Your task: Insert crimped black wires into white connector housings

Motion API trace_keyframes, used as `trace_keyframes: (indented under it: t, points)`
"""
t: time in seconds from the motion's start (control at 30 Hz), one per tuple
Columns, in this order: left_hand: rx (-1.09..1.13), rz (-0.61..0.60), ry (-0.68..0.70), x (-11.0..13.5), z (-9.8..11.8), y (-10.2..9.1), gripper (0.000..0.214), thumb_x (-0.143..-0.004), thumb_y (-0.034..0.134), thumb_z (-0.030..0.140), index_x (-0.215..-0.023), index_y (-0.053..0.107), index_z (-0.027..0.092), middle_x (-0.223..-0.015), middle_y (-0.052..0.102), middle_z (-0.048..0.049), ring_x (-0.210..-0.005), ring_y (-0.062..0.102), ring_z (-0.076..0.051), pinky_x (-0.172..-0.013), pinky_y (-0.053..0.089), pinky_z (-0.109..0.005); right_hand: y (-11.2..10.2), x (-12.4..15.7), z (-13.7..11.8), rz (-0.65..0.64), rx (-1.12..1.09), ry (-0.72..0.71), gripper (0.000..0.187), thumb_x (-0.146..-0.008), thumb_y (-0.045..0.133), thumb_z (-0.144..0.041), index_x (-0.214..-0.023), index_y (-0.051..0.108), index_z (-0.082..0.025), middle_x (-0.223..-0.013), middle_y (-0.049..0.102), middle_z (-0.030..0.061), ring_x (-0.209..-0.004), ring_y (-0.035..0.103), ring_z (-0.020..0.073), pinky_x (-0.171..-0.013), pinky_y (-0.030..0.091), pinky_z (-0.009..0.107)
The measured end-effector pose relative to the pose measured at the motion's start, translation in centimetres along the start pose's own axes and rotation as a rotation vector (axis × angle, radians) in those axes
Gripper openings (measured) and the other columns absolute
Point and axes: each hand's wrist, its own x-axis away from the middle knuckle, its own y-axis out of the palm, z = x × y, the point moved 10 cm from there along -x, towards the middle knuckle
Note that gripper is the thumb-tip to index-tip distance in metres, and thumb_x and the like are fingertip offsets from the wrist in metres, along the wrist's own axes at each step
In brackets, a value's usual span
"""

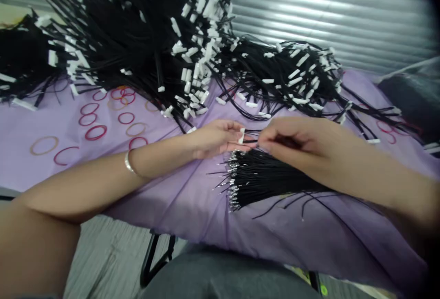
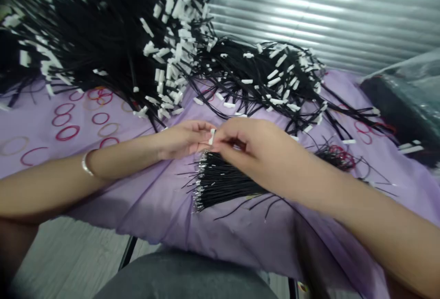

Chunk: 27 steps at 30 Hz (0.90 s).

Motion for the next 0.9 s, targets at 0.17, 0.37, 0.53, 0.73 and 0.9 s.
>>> trace_keyframes:
  t: [0.17, 0.37, 0.53, 0.73, 0.9]
  points:
    - [-0.007, -0.014, -0.011, -0.3, -0.2, -0.4, 0.011, -0.084, 0.053, -0.001, -0.087, 0.052, 0.01, -0.09, 0.069, -0.0091, -0.087, 0.07, -0.019, -0.096, 0.047, -0.039, 0.1, 0.1, 5.5, 0.274, 0.228, 0.098, 0.009, -0.082, 0.052, -0.017, -0.077, 0.059, -0.015, -0.078, 0.062, 0.0037, -0.07, 0.055, 0.013, -0.064, 0.04, 0.026]
    - [-0.045, 0.012, -0.027, 0.0, -0.3, -0.6, 0.012, -0.084, 0.056, 0.002, -0.091, 0.051, 0.01, -0.094, 0.069, -0.0108, -0.089, 0.07, -0.02, -0.091, 0.051, -0.033, 1.1, -0.9, 6.8, 0.296, 0.148, 0.131, 0.01, -0.082, 0.054, -0.018, -0.075, 0.06, -0.015, -0.077, 0.062, 0.0016, -0.07, 0.054, 0.012, -0.064, 0.038, 0.024]
    - [-0.066, 0.032, -0.044, 0.0, -0.4, -0.9, 0.01, -0.085, 0.055, 0.002, -0.091, 0.052, 0.01, -0.092, 0.07, -0.0097, -0.085, 0.071, -0.019, -0.086, 0.054, -0.028, 1.1, -1.0, 7.4, 0.276, 0.073, 0.126, 0.011, -0.081, 0.055, -0.018, -0.072, 0.062, -0.015, -0.073, 0.063, 0.0, -0.066, 0.054, 0.0103, -0.061, 0.037, 0.023]
    - [-0.096, 0.032, -0.043, 0.0, -0.3, -0.8, 0.008, -0.087, 0.053, 0.004, -0.092, 0.053, 0.01, -0.095, 0.071, -0.01, -0.087, 0.07, -0.017, -0.086, 0.055, -0.027, 0.9, -0.9, 7.4, 0.305, 0.015, 0.12, 0.011, -0.081, 0.056, -0.018, -0.075, 0.065, -0.015, -0.075, 0.065, 0.0, -0.069, 0.056, 0.0099, -0.062, 0.038, 0.022]
    - [-0.11, 0.048, -0.046, 0.0, -0.2, -0.6, 0.009, -0.088, 0.05, 0.002, -0.091, 0.052, 0.009, -0.092, 0.071, -0.0088, -0.085, 0.071, -0.016, -0.083, 0.056, -0.025, 1.1, -0.9, 7.4, 0.304, -0.003, 0.12, 0.011, -0.08, 0.056, -0.016, -0.073, 0.065, -0.015, -0.074, 0.064, -0.0006, -0.067, 0.054, 0.0094, -0.061, 0.037, 0.022]
